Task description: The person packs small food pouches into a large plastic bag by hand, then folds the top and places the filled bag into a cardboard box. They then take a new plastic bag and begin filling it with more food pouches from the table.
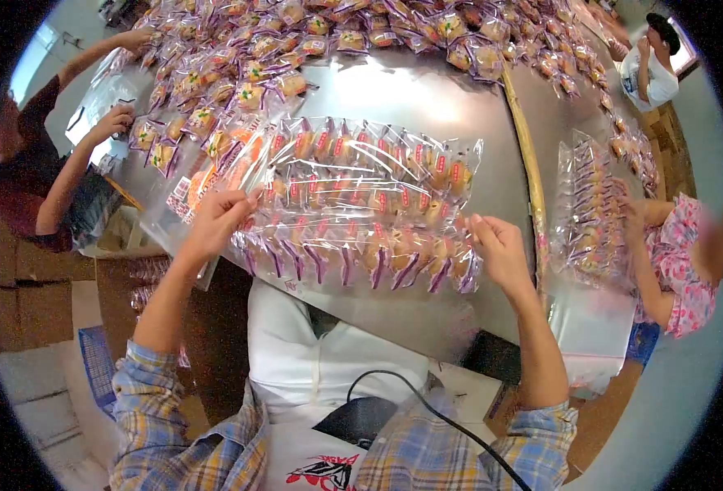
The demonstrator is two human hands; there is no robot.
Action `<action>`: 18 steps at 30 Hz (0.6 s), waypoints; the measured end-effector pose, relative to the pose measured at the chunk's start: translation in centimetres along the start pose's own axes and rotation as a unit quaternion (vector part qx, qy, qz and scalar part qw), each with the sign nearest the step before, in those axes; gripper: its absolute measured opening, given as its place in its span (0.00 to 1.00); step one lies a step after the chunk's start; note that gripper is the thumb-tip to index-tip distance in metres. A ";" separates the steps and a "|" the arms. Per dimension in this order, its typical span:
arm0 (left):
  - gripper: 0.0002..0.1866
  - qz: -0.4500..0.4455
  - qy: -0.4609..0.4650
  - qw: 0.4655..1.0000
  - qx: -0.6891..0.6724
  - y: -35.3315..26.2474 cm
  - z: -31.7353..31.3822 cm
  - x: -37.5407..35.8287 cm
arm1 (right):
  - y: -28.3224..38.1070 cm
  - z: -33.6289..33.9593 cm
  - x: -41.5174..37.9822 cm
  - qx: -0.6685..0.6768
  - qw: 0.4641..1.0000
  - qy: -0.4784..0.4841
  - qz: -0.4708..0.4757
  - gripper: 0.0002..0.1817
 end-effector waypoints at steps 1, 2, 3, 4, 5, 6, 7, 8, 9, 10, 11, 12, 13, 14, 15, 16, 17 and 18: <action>0.20 -0.006 -0.011 1.000 -0.020 0.0 -0.3 -0.4 | -1.6 0.2 0.3 0.006 1.000 0.003 -0.002 0.23; 0.19 0.003 -0.017 0.999 -0.040 0.2 -0.5 -0.7 | -2.1 0.3 0.3 -0.003 1.000 0.006 0.001 0.23; 0.18 0.013 -0.024 0.998 -0.061 0.2 -0.8 -0.9 | -2.4 0.4 0.3 -0.013 1.000 0.010 0.004 0.23; 0.18 0.008 -0.024 0.997 -0.073 0.6 -1.0 -1.1 | -2.6 0.3 0.3 -0.026 1.000 0.016 0.007 0.23; 0.18 0.002 -0.024 0.996 -0.085 1.3 -1.2 -1.2 | -3.0 0.1 0.1 -0.031 0.999 0.021 0.001 0.23; 0.18 0.000 -0.020 0.995 -0.098 1.8 -1.3 -1.4 | -3.1 0.0 0.0 -0.038 0.999 0.027 -0.005 0.23; 0.18 -0.002 -0.017 0.994 -0.111 2.3 -1.4 -1.6 | -3.2 -0.2 0.0 -0.043 0.998 0.033 -0.008 0.23; 0.18 -0.005 -0.006 0.992 -0.125 2.6 -1.5 -1.6 | -3.2 -0.2 0.0 -0.038 0.998 0.044 -0.018 0.24; 0.18 -0.010 0.007 0.991 -0.135 2.6 -1.5 -1.3 | -3.0 -0.1 0.2 -0.030 0.998 0.050 -0.027 0.26; 0.18 -0.015 0.005 0.988 -0.154 2.6 -1.4 -1.1 | -2.8 0.0 0.0 -0.022 0.997 0.056 -0.039 0.27; 0.18 -0.017 0.001 0.984 -0.176 2.8 -1.8 -1.4 | -2.3 0.1 0.0 -0.042 0.997 0.058 -0.033 0.27; 0.18 -0.019 -0.004 0.980 -0.198 2.5 -1.9 -1.6 | -2.1 0.1 -0.4 -0.054 0.997 0.036 -0.031 0.26; 0.20 0.046 0.001 0.981 -0.189 2.6 -1.6 -1.7 | -2.1 0.2 -0.5 -0.066 0.997 0.012 -0.027 0.26; 0.19 0.037 0.009 0.981 -0.192 2.5 -1.9 -1.8 | -2.2 0.5 -0.7 -0.078 0.997 -0.012 -0.023 0.25; 0.19 0.025 0.016 0.981 -0.190 2.6 -2.1 -1.9 | -2.1 1.1 -1.0 -0.134 0.991 -0.016 0.001 0.21; 0.19 0.015 0.026 0.982 -0.186 3.0 -2.0 -1.7 | -1.2 1.3 -1.0 -0.162 0.986 -0.030 0.007 0.20; 0.18 0.013 0.036 0.990 -0.136 4.0 -2.1 -1.7 | -0.6 1.6 -1.2 -0.189 0.981 -0.041 0.005 0.20; 0.18 0.012 0.021 0.988 -0.156 4.0 -2.5 -1.9 | 0.4 1.8 -1.6 -0.215 0.975 -0.051 0.000 0.19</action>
Point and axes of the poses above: each hand's wrist, its own x-axis towards the middle knuckle, its own z-axis out of the back of the hand, y = z × x, the point moved 8 cm from there along x, towards the middle knuckle, and after that the axes turned 12 degrees about y, right-handed, at the moved point
